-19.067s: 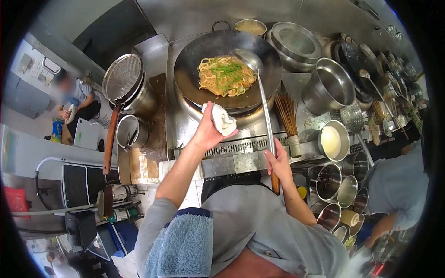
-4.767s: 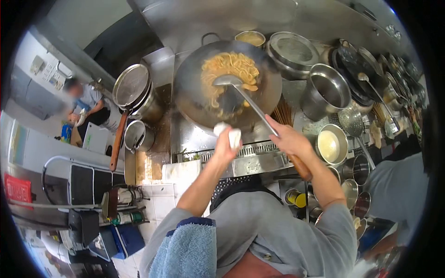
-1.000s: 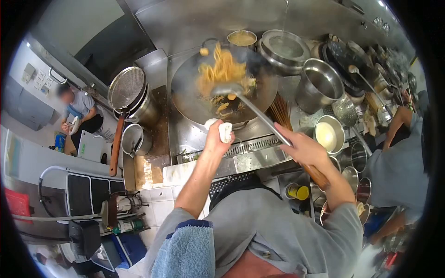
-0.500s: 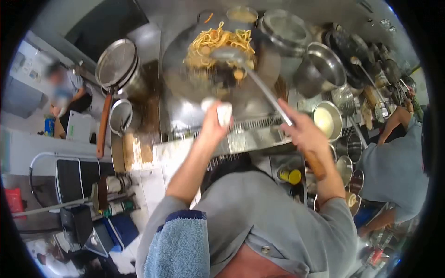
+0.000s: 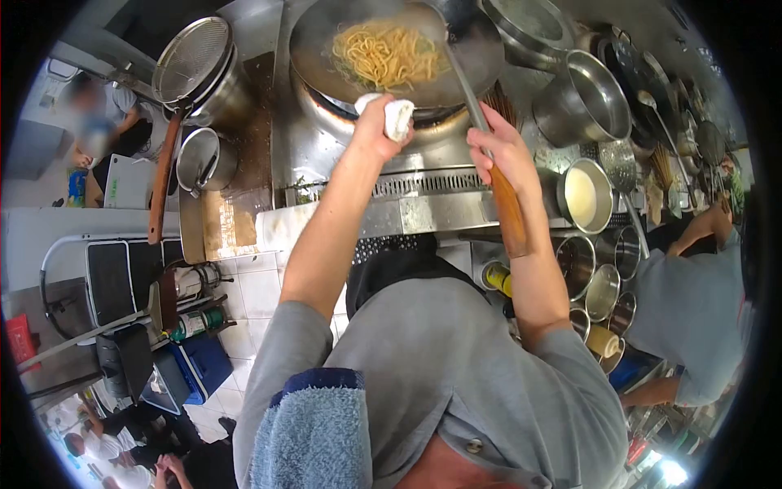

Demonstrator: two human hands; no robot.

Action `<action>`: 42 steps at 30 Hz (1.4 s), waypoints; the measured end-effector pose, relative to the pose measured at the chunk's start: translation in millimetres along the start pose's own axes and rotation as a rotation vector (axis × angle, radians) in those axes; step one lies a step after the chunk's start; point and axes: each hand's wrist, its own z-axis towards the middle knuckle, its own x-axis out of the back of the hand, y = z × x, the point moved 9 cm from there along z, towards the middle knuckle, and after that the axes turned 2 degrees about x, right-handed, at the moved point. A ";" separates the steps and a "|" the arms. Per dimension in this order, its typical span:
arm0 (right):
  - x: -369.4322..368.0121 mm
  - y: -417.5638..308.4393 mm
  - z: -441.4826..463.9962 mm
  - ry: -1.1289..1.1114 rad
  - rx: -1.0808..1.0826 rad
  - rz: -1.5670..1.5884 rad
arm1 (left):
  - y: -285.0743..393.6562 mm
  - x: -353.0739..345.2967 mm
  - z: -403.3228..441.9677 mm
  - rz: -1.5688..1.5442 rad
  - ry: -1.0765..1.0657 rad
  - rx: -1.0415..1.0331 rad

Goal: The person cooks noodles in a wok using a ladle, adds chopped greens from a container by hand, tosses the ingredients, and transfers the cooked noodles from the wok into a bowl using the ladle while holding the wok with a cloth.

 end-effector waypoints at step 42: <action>6.8 -59.3 -129.3 -0.255 -0.208 -0.962 | -28.8 24.6 -29.2 -0.146 -0.140 0.080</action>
